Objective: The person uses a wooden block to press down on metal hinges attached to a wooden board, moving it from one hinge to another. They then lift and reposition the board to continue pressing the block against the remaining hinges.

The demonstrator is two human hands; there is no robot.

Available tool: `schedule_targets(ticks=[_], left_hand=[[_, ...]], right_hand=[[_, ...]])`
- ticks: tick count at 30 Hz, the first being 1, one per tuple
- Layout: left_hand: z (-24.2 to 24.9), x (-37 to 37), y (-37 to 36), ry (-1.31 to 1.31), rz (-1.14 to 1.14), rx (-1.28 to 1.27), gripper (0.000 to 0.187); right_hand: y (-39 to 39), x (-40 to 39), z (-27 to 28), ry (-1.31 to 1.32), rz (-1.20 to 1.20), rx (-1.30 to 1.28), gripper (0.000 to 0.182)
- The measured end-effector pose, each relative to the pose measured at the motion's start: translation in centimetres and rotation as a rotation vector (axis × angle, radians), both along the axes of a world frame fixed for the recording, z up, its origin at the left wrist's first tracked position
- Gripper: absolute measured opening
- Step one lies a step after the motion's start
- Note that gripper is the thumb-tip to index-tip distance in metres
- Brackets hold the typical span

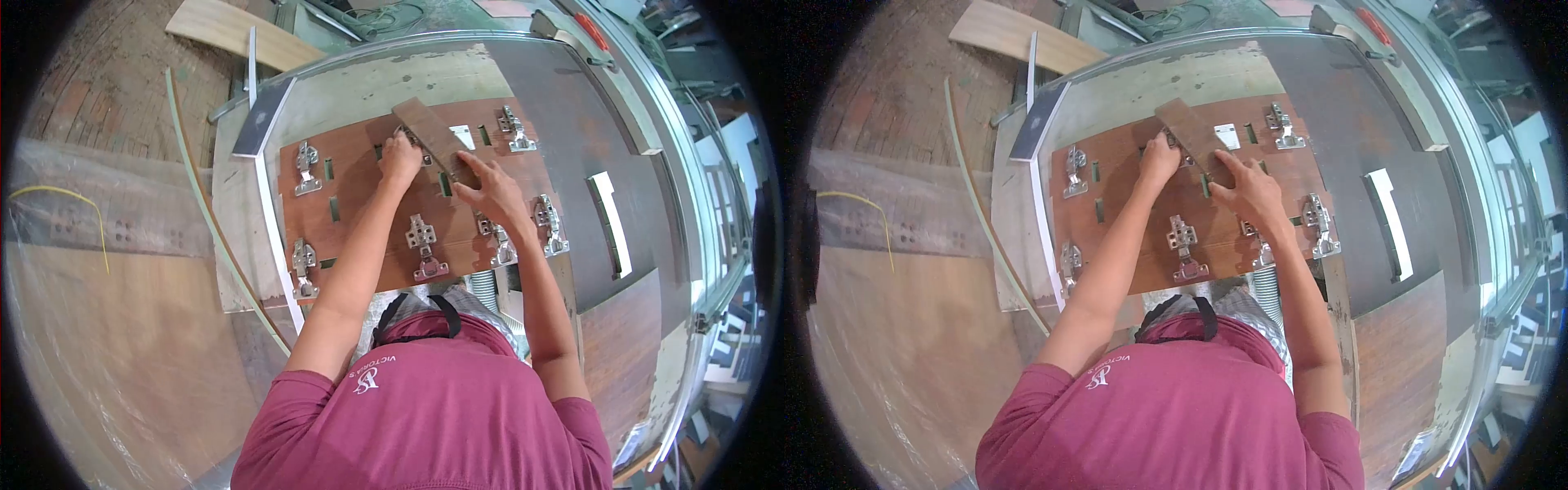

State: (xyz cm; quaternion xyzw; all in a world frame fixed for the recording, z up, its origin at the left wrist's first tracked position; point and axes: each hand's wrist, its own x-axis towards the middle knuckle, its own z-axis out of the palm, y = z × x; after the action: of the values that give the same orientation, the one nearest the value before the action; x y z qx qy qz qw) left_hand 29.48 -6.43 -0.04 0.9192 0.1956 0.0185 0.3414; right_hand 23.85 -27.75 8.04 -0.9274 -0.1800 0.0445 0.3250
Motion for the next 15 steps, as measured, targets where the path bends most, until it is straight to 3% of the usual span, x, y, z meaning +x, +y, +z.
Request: schedule_targets(ticks=[11, 15], left_hand=[[0.1, -0.4, 0.1, 0.003, -0.054, 0.129, 0.038], [0.2, -0.4, 0.1, -0.007, -0.041, 0.12, 0.04]], right_hand=[[-1.6, 1.0, -0.6, 0.11, 0.067, -0.063, 0.065], [-3.2, 0.6, -0.6, 0.11, 0.069, 0.046, 0.064]])
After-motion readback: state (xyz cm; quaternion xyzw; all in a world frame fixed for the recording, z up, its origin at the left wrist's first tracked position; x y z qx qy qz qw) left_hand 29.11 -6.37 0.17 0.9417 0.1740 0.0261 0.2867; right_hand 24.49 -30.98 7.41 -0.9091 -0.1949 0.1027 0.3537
